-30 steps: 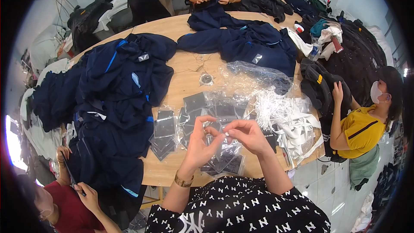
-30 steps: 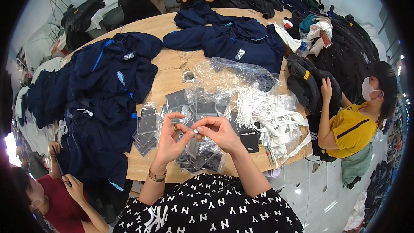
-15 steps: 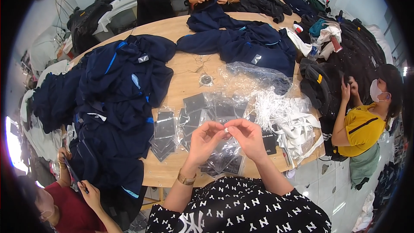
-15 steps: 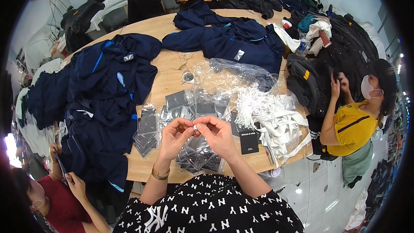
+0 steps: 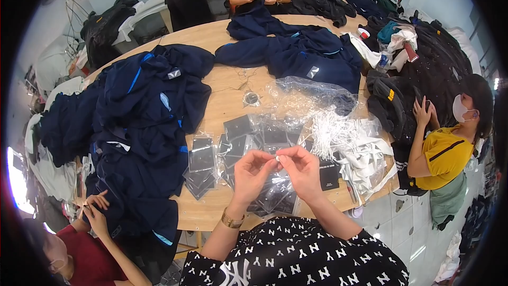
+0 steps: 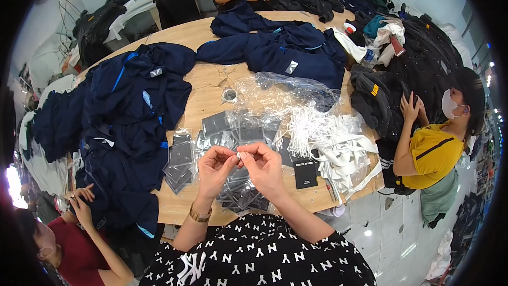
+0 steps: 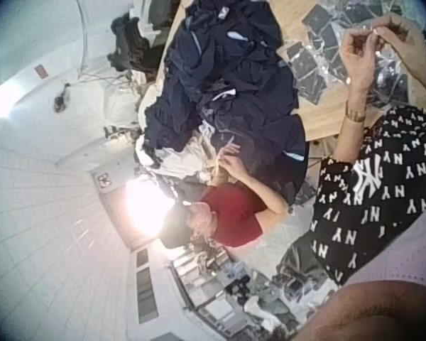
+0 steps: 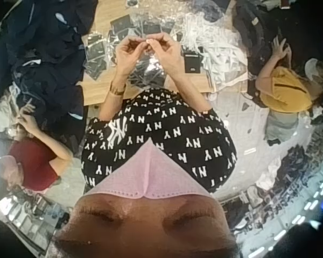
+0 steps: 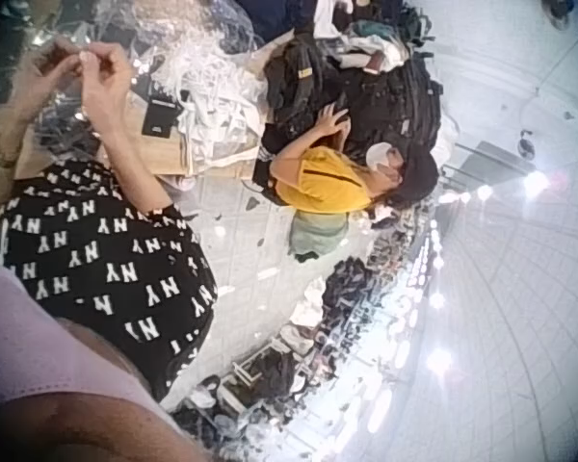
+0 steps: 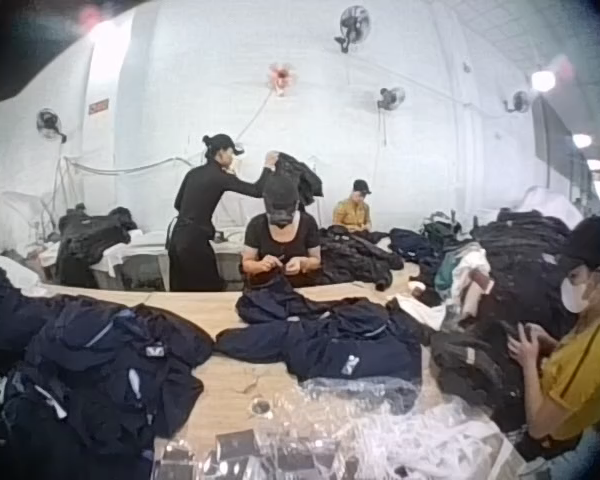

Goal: Sorting and organizing small plastic packets containing garment tags or spare parts on a factory workbench.

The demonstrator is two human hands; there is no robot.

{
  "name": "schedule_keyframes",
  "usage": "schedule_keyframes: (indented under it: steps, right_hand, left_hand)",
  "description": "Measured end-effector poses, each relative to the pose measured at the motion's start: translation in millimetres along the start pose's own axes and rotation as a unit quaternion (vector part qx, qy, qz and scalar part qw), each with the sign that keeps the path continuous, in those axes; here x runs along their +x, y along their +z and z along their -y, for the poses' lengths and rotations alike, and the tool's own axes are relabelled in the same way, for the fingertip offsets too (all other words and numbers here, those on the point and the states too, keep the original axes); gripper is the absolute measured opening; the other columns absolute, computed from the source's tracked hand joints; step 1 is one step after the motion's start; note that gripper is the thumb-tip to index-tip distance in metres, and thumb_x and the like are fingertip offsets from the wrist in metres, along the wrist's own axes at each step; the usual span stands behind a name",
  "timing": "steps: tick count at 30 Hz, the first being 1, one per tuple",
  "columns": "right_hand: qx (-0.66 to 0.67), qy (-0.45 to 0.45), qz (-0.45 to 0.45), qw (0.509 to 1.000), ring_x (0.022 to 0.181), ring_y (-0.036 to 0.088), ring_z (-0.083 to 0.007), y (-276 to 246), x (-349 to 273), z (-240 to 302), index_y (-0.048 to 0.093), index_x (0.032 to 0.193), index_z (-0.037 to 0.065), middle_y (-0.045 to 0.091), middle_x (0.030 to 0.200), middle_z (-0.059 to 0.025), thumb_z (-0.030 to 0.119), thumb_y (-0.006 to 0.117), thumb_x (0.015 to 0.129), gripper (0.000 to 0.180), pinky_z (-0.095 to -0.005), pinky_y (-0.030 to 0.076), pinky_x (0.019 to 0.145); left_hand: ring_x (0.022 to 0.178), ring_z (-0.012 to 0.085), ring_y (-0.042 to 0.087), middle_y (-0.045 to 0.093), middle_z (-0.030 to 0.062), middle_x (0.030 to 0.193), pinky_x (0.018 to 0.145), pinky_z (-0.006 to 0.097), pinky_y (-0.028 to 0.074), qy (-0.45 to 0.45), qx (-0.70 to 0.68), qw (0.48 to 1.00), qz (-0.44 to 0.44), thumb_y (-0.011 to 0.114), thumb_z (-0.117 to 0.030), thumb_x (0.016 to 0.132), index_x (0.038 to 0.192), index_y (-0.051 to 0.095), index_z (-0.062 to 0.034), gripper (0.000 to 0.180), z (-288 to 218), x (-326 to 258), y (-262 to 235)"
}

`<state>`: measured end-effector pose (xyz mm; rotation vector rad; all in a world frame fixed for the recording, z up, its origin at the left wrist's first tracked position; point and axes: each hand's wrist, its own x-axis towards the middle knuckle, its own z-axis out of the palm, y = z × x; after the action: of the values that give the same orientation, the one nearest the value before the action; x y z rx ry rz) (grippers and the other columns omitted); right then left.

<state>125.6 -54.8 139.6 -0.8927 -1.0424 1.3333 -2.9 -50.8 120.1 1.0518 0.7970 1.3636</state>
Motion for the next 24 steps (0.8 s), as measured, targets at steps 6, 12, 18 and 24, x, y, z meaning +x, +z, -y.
schedule_keyframes:
  steps: [6,12,18,24]
  right_hand:
    - [0.075,0.039,-0.006,0.996,0.067,0.055,-0.0089,-3,2,-6,0.057,0.092,-0.005,0.059,0.077,-0.0058,0.001,0.053,0.084,0.011,-0.0222,0.047,0.062]
    - [0.115,0.05,0.018,0.992,0.067,0.055,-0.0091,-8,6,-1,0.057,0.092,-0.005,0.059,0.077,-0.0058,0.001,0.053,0.084,0.011,-0.0228,0.047,0.063]
    - [0.085,0.042,0.023,0.995,0.067,0.055,-0.0088,-7,5,-1,0.057,0.091,-0.005,0.059,0.076,-0.0053,0.001,0.053,0.084,0.01,-0.0221,0.047,0.062]
    - [0.041,0.022,-0.045,0.998,0.067,0.053,-0.0091,4,-2,-3,0.057,0.091,-0.004,0.058,0.077,-0.0061,0.001,0.053,0.084,0.009,-0.0227,0.046,0.062]
  left_hand:
    - [0.071,0.0099,0.059,0.062,0.0073,0.079,0.068,0.022,0.049,-0.029,-0.016,0.999,0.019,0.06,-0.002,0.08,0.086,0.056,0.0028,0.009,3,3,-7]
    - [0.071,0.0131,0.061,0.063,0.0096,0.078,0.067,0.024,0.05,-0.067,0.001,0.997,0.027,0.062,-0.002,0.079,0.083,0.059,0.0025,0.007,1,6,-11]
    - [0.069,0.0126,0.06,0.063,0.0089,0.076,0.065,0.023,0.05,-0.067,-0.019,0.997,0.016,0.063,-0.002,0.078,0.081,0.059,0.0018,0.006,6,6,-9]
    - [0.068,0.0096,0.058,0.062,0.0072,0.076,0.062,0.021,0.048,-0.04,-0.029,0.999,-0.003,0.064,-0.001,0.077,0.079,0.058,0.0007,0.006,8,5,-3]
